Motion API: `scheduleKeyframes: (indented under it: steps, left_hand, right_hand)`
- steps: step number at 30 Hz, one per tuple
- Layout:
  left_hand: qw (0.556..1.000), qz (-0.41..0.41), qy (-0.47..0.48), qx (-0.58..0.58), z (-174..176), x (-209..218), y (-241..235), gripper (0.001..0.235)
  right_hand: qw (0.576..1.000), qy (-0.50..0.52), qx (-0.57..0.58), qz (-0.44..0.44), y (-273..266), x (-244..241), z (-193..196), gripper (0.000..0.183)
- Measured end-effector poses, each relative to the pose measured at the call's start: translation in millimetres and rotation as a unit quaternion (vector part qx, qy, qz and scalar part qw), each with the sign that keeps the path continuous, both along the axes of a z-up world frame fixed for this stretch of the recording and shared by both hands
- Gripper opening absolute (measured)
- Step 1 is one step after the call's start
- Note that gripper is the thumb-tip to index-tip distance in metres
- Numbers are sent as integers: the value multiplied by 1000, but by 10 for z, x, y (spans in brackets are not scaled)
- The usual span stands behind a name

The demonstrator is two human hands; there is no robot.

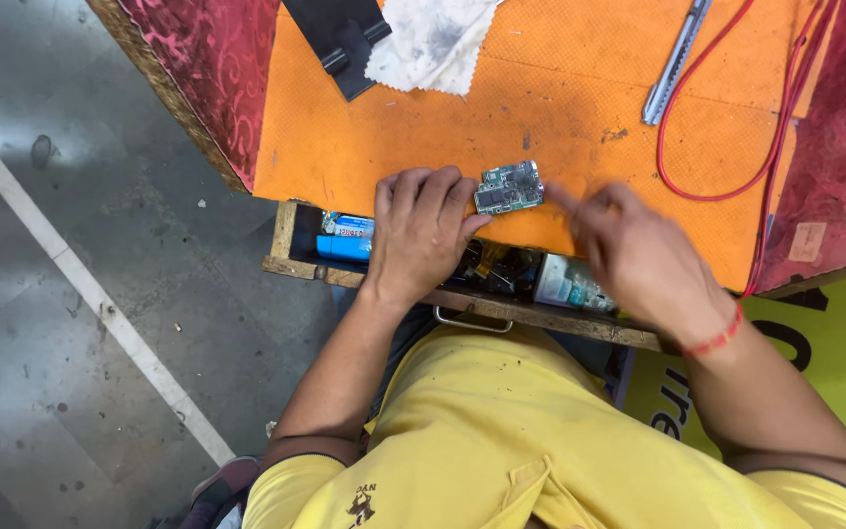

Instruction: The person repeatedly rubs a small green circuit board with a purple cloth on an orange work surface. The board is held steady with the left hand while the right hand wipes its surface in short strokes. No other objects are manipulated during the clip.

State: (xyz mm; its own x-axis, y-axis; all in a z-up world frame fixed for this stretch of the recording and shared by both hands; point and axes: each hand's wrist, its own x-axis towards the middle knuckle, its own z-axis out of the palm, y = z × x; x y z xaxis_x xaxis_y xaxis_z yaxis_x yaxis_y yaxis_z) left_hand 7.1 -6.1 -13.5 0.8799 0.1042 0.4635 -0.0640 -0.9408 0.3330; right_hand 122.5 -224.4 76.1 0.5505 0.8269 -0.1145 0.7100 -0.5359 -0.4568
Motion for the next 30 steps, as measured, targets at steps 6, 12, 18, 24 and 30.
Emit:
scheduleKeyframes:
  steps: [6,12,18,24,30]
  left_hand:
    - [1000,-16,-12,-19,-5,5,67,43]
    - [1000,-14,-23,-15,5,-7,63,42]
    - [999,-17,-30,-8,-7,-2,58,43]
    - [1000,-15,-24,3,-18,-18,41,42]
    - [999,-20,-26,-2,-24,-15,31,41]
  right_hand:
    - [999,-2,14,36,88,-79,-79,52]
    - [999,23,-12,35,125,-130,-39,55]
    - [1000,9,2,14,67,-155,-71,59]
    - [998,-43,-28,-38,89,-166,-53,55]
    - [996,-71,-26,-44,138,-151,12,50]
